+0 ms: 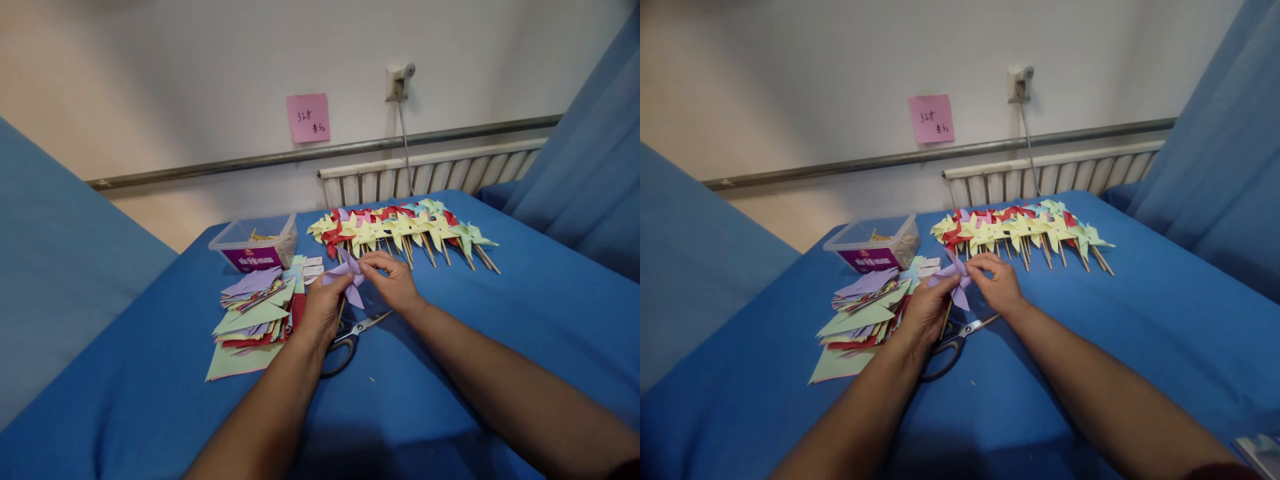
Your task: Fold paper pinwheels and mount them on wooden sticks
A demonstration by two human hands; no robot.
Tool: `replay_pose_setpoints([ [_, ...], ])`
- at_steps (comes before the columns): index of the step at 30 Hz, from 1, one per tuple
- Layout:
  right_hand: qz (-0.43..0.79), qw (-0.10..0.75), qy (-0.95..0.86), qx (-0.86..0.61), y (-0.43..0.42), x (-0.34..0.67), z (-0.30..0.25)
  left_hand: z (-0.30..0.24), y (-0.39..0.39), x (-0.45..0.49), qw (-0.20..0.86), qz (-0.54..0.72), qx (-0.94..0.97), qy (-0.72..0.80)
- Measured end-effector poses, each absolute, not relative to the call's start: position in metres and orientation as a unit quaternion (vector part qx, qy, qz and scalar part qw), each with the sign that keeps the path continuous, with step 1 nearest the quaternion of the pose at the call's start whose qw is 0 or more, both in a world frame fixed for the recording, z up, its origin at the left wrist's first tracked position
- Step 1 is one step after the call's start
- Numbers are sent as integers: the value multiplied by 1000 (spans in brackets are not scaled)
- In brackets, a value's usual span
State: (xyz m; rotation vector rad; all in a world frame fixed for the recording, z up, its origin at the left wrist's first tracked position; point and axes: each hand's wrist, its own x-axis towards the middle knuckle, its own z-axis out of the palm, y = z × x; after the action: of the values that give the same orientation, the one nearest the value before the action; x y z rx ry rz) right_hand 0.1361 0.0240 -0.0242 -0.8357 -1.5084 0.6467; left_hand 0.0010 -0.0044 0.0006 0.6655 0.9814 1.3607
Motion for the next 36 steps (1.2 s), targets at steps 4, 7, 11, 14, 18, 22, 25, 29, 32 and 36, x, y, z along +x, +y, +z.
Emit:
replay_pose_setpoints([
  [4, 291, 598, -655, -360, 26, 136, -28, 1, -3, 1, 627, 593, 283, 418],
  [7, 300, 585, -643, -393, 25, 137, -27, 2, -3, 0, 639, 595, 267, 408],
  [11, 259, 556, -675, -410, 14, 131, -26, 4, -2, -2, 647, 598, 233, 411],
  [14, 173, 528, -730, -398, 3, 121, -28, 2, 0, -3, 652, 592, 218, 420],
  [18, 112, 488, -744, -443, -6, 110, -29, -2, 2, -1, 657, 595, 204, 417],
  [22, 75, 463, -729, -499, -8, 108, -26, -6, 1, 1, 655, 588, 196, 432],
  [25, 59, 454, -728, -510, -7, 110, -24, -7, 1, 2, 651, 590, 199, 434],
  [29, 67, 453, -733, -502, -7, 113, -22, -5, 1, 1, 630, 609, 208, 435],
  [32, 71, 447, -745, -489, -11, 110, -21, -4, 0, 2, 624, 609, 208, 443],
  [36, 50, 438, -754, -486, -16, 104, -21, -6, -3, 6, 635, 604, 218, 431],
])
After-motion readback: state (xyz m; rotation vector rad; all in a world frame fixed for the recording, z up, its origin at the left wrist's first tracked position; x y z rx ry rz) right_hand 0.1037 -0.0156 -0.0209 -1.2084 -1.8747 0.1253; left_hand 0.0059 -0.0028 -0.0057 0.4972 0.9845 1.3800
